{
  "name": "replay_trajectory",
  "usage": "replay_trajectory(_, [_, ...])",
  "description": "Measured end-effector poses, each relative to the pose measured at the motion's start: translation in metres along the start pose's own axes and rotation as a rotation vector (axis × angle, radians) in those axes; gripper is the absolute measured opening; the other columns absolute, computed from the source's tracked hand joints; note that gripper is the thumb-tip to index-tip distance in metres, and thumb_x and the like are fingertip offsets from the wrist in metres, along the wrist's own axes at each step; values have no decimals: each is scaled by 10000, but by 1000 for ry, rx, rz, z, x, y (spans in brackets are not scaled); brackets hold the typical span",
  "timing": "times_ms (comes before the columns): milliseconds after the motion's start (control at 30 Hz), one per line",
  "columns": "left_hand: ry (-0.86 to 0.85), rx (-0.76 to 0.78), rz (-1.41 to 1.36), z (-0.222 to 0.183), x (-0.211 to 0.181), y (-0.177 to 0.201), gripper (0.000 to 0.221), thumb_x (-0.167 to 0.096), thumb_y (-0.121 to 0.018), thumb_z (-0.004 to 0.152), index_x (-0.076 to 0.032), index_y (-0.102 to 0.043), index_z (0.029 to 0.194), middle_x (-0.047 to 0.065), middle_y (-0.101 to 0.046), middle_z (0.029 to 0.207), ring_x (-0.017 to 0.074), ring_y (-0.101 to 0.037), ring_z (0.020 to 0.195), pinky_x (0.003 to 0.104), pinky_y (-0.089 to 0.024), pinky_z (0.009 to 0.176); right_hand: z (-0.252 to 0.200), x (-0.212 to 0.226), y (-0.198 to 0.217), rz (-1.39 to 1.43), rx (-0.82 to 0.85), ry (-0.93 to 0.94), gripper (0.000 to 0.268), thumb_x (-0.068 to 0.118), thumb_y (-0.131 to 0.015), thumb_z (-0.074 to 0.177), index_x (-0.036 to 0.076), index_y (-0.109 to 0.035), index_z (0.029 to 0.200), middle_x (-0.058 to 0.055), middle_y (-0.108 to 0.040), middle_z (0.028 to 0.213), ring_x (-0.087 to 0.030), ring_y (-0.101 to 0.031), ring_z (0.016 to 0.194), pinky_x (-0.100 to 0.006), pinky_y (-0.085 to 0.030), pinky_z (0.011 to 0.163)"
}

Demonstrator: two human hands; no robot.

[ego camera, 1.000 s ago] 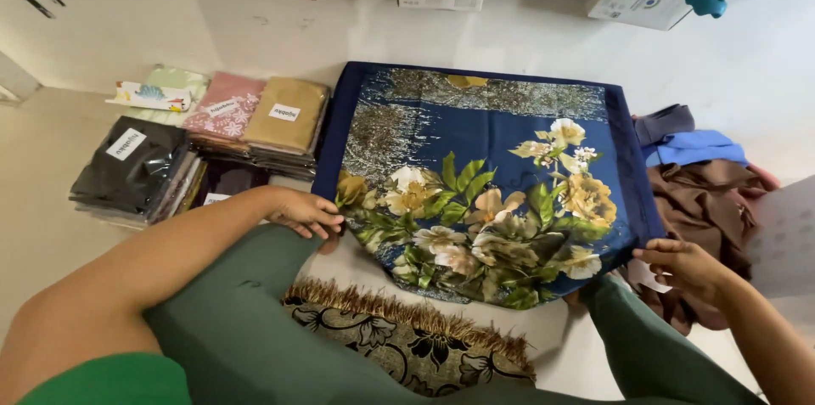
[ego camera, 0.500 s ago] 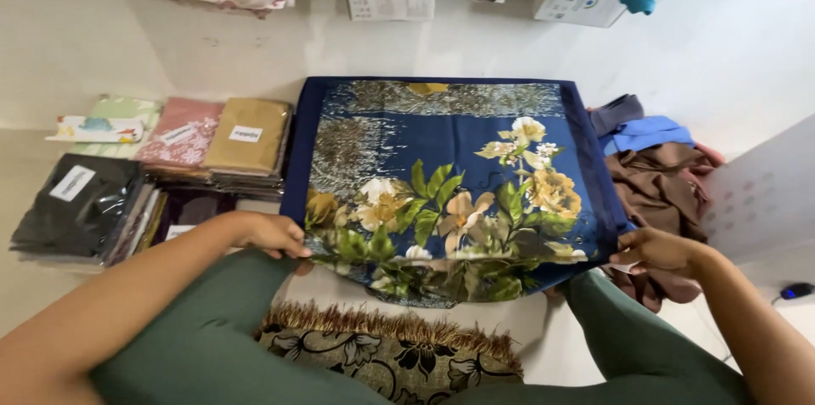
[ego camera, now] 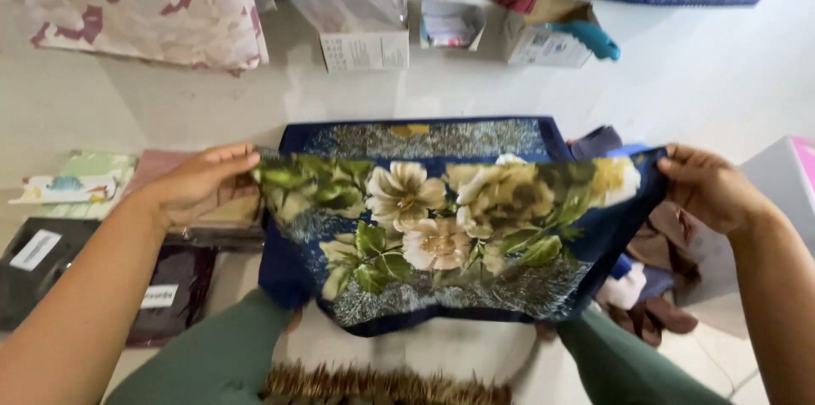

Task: Cleaning a patterned scarf with a lint roller and folding it neatly.

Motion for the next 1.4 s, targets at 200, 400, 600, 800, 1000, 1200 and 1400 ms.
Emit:
replay_trajectory(200, [-46,-254,181,46,-72,-26,212,-172,-468,1099,-39,-574,1225,134,-653,1110,210,-636,961,329,-547,919,69,48,-12,-78,-293,39,73,84,-495,1117,70,-566,1104,-69,-564,1065,-181,-544,987,-345,-476,911])
replay_trajectory(400, [18,-445,643,132,-40,-3,367,-292,-459,1086,-88,-607,1352,112,-659,1248,242,-625,1018,397,-498,941,154,-4,-29,-242,-403,-89,246,156,-429,1124,-20,-566,1227,-184,-582,1138,-284,-564,1028,-433,-503,913])
replay_trajectory(600, [-36,-526,838,259,55,71,454,-508,-536,1039,-188,-664,1335,135,-673,1284,362,-603,1250,530,-482,1016,248,-124,8,-798,-560,9,283,256,-526,1089,31,-663,1192,-280,-698,1054,-508,-642,1086,-607,-525,875])
replay_trajectory(800, [-53,-565,1055,255,53,38,428,-415,-489,1071,-107,-657,1317,170,-694,1175,426,-632,1169,581,-484,969,220,-101,-54,-1038,-576,14,221,129,-414,1144,-20,-524,1265,-286,-699,1019,-472,-709,987,-575,-578,832])
replay_trajectory(1000, [-94,-631,1325,247,63,16,372,-381,-462,1072,-109,-649,1241,140,-656,1188,387,-593,1187,564,-417,982,230,-134,-57,-1374,-531,-34,200,207,-382,1137,80,-517,1213,-184,-684,978,-416,-741,902,-503,-604,779])
replay_trajectory(1200, [-204,-749,1231,218,47,-1,341,-259,-521,1066,-68,-537,1348,192,-570,1261,414,-529,1211,553,-372,973,222,-115,-71,-1656,-740,260,375,305,-688,974,68,-574,1241,-94,-613,1056,-313,-703,948,-385,-597,764])
replay_trajectory(1400, [-900,-446,1376,182,10,-135,415,-175,-665,956,22,-612,1318,290,-599,1284,465,-517,1293,590,-371,1056,230,-121,-209,-1326,-280,1013,346,244,-637,895,37,-668,1171,-227,-633,1082,-434,-617,1008,-487,-503,869])
Point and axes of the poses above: each hand's wrist, its own z-axis towards the middle knuckle, its own y-axis out of the back of the hand, x = y × z, the point moved 8 cm from there along z, towards the middle knuckle
